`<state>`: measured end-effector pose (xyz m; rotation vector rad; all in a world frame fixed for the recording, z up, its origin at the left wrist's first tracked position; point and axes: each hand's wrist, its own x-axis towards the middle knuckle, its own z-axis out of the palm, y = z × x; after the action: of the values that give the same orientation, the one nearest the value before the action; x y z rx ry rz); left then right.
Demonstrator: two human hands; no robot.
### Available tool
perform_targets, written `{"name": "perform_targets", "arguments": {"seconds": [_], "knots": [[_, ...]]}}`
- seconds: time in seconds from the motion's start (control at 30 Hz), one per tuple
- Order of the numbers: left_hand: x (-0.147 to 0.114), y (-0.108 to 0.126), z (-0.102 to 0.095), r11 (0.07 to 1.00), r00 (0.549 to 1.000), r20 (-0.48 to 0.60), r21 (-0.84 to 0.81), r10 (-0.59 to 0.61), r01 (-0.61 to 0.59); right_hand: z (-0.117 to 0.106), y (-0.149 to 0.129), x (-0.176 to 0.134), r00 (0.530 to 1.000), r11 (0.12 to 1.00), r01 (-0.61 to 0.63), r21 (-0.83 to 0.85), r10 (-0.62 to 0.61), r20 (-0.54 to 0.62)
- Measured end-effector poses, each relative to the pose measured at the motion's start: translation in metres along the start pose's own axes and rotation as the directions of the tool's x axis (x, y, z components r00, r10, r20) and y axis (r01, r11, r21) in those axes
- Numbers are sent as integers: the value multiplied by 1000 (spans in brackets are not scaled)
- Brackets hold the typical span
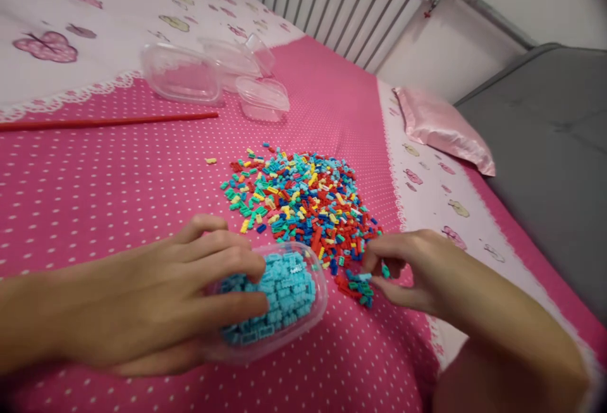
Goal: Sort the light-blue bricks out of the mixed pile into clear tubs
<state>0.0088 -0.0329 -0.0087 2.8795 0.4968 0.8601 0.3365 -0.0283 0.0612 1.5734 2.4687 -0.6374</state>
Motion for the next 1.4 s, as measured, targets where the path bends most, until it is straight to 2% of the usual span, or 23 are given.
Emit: {"name": "perform_targets", "arguments": {"seconds": [0.07,0.13,0.3,0.43,0.7,0.83,0.97,1.1,1.23,1.4], "knots": [[4,-2,-6,997,995,74,-35,74,-72,3,-13,-4,989,990,138,29,-136,-53],[8,-2,-12,996,990,109,-30,88,-85,8,-28,-5,970,974,225,39,-220,-109],[11,1,-15,997,985,155,-2,72,-72,27,-62,7,938,938,318,135,-291,-187],[8,1,-13,996,985,148,-10,93,-93,40,-75,18,935,916,347,201,-321,-153],[8,-1,-12,994,987,115,-19,108,-107,35,-74,15,950,907,313,283,-301,-86],[7,1,-11,995,986,133,-27,102,-99,30,-72,14,952,896,305,322,-289,-98],[8,5,-9,996,982,168,-36,83,-78,25,-62,15,944,897,328,296,-300,-139],[11,8,-9,996,976,197,-44,88,-81,29,-56,14,927,892,375,251,-362,-100],[12,8,-13,995,963,253,-52,96,-85,36,-59,13,934,913,356,201,-344,-95],[12,9,-12,996,973,214,-33,90,-84,36,-58,14,919,889,395,231,-382,-99]]}}
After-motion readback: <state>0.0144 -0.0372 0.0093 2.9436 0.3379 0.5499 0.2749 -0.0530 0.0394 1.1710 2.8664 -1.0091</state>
